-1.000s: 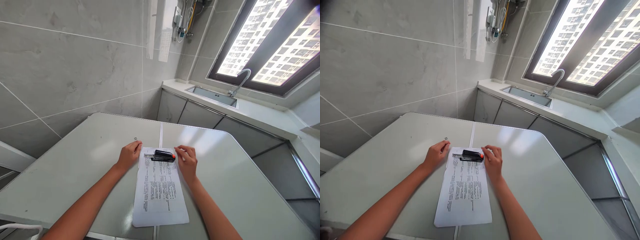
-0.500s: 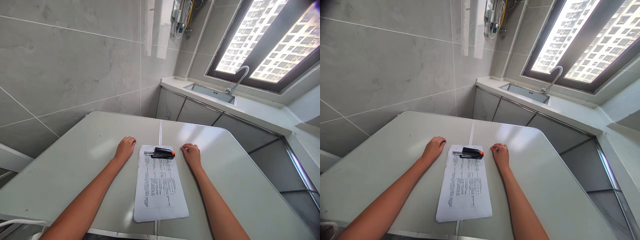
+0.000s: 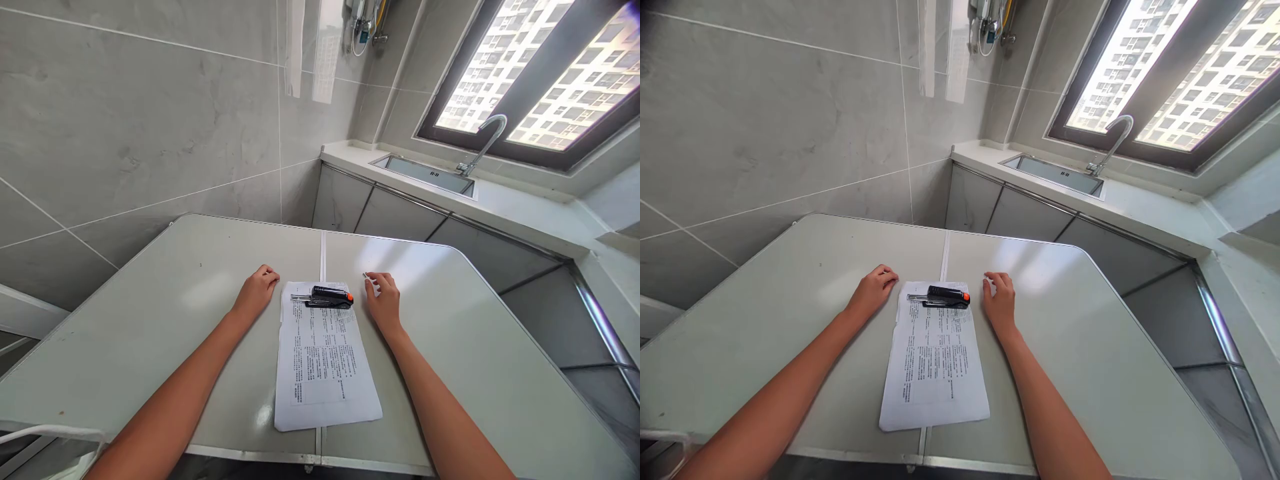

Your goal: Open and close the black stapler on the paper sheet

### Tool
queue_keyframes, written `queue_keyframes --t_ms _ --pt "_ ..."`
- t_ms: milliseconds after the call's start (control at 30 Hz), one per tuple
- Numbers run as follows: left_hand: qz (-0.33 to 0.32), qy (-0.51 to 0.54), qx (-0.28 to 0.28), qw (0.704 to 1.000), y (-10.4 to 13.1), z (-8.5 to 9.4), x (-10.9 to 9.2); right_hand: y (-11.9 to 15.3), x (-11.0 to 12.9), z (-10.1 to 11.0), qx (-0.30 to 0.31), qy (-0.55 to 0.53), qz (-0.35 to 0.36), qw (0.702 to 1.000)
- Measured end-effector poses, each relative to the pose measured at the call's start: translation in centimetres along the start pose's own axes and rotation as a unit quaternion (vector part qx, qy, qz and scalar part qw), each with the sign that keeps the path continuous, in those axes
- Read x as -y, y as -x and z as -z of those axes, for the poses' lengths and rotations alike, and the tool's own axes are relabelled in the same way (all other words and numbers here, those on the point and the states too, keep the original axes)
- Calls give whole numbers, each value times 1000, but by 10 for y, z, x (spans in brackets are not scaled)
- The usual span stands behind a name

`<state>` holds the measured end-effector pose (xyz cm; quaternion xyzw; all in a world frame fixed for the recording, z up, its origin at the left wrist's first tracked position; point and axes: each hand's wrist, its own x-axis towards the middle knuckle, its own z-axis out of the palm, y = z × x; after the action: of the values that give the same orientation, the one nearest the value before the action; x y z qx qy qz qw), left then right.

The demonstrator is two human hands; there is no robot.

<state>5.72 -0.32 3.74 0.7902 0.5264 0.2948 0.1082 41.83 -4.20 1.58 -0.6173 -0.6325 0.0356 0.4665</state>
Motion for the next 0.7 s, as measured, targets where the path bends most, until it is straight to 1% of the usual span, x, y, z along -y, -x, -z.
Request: queue_keyframes --t_ms 67,133,233,300,400,467,533,633,700 --pt "-3 48 -6 999 1 2 -5 6 19 -3 -1 -26 29 999" --pt "-3 101 1 995 2 3 -13 12 35 -6 11 -49 64 997" --pt "-1 168 10 986 5 3 -26 15 48 -9 41 -74 111 990" --pt "-2 198 9 980 6 2 -33 15 50 -9 49 -83 125 987" --pt "-7 226 17 974 8 -1 -38 14 50 -7 46 -88 121 988" --pt "-13 243 22 970 10 -3 -39 15 51 -6 52 -93 119 987" --pt "-15 251 13 968 11 -4 -39 16 51 -7 66 -101 123 985" --pt "-21 246 0 969 11 -5 -39 18 52 -10 83 -112 132 982" --pt "-33 243 6 970 12 -5 -39 19 51 -11 84 -112 131 981"
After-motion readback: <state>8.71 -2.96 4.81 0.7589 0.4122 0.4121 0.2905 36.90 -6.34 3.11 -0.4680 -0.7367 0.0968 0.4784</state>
